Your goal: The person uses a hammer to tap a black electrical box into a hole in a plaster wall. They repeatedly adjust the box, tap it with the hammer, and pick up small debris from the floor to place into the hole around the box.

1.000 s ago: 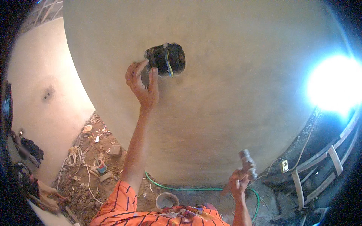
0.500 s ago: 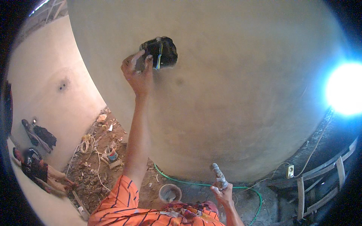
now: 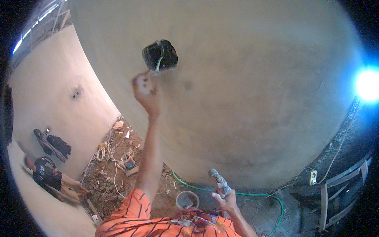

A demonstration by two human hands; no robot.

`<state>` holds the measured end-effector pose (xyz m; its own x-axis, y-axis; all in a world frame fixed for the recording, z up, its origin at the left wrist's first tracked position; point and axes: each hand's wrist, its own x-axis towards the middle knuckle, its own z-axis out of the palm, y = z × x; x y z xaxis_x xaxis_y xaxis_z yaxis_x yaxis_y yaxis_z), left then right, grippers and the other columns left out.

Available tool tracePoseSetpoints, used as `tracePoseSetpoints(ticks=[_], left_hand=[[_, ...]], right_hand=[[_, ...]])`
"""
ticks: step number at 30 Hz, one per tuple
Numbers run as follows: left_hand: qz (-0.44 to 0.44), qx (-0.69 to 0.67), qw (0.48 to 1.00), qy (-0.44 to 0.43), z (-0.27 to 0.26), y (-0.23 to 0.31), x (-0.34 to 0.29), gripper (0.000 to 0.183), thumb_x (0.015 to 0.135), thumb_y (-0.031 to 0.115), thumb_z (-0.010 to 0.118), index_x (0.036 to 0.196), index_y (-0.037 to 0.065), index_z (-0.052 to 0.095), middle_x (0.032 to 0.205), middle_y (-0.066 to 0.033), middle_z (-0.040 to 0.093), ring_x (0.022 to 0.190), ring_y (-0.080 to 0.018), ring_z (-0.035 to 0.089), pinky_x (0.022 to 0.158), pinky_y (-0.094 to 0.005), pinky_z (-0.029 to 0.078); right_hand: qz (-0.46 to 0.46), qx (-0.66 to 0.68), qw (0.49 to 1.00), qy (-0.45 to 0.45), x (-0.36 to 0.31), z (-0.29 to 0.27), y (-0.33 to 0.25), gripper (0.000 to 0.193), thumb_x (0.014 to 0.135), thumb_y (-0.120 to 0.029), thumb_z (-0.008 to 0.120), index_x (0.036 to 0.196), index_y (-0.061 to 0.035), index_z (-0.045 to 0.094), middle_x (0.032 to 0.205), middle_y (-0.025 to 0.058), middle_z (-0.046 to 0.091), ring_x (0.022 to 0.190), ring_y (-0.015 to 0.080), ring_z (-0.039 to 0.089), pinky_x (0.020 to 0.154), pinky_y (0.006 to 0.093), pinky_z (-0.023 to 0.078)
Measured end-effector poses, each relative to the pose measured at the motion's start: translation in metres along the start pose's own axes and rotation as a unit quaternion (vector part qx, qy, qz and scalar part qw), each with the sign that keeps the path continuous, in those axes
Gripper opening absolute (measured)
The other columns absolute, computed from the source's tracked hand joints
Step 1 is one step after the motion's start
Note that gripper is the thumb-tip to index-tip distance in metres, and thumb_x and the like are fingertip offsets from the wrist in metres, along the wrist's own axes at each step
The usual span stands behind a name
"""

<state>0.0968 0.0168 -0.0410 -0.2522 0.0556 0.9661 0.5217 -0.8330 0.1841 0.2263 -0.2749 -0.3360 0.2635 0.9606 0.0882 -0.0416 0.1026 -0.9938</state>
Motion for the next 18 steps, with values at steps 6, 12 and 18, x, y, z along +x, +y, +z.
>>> tracePoseSetpoints(ticks=[6,12,18], left_hand=[[-0.08,-0.065,0.994,-0.027,0.032,0.047,0.007,0.018,0.08,0.015,0.069,0.092,0.002,0.067,0.085,-0.0106,0.064,0.073,-0.019,0.061,0.062,-0.0296,0.047],[-0.105,-0.04,0.994,-0.013,0.047,0.048,0.003,0.019,0.08,0.014,0.068,0.093,0.0,0.067,0.084,-0.0134,0.065,0.073,-0.021,0.063,0.066,-0.0312,0.048],[-0.105,-0.014,0.994,-0.021,0.046,0.047,0.008,0.024,0.082,0.019,0.066,0.093,-0.002,0.066,0.086,-0.0176,0.066,0.079,-0.0293,0.064,0.073,-0.0351,0.048]], right_hand=[[-0.004,0.031,1.0,-0.004,-0.008,0.009,-0.001,0.021,0.075,-0.02,0.071,0.076,-0.0026,0.06,0.066,0.0006,0.058,0.061,0.0103,0.051,0.057,0.028,0.043],[0.001,0.038,0.999,-0.009,-0.013,0.01,-0.001,0.024,0.076,-0.024,0.072,0.075,-0.0029,0.06,0.066,0.0006,0.057,0.061,0.01,0.05,0.057,0.0285,0.043],[0.002,0.044,0.999,-0.006,-0.014,0.015,-0.003,0.026,0.076,-0.025,0.073,0.076,-0.0029,0.06,0.068,0.0007,0.058,0.064,0.0093,0.052,0.059,0.0281,0.045]])
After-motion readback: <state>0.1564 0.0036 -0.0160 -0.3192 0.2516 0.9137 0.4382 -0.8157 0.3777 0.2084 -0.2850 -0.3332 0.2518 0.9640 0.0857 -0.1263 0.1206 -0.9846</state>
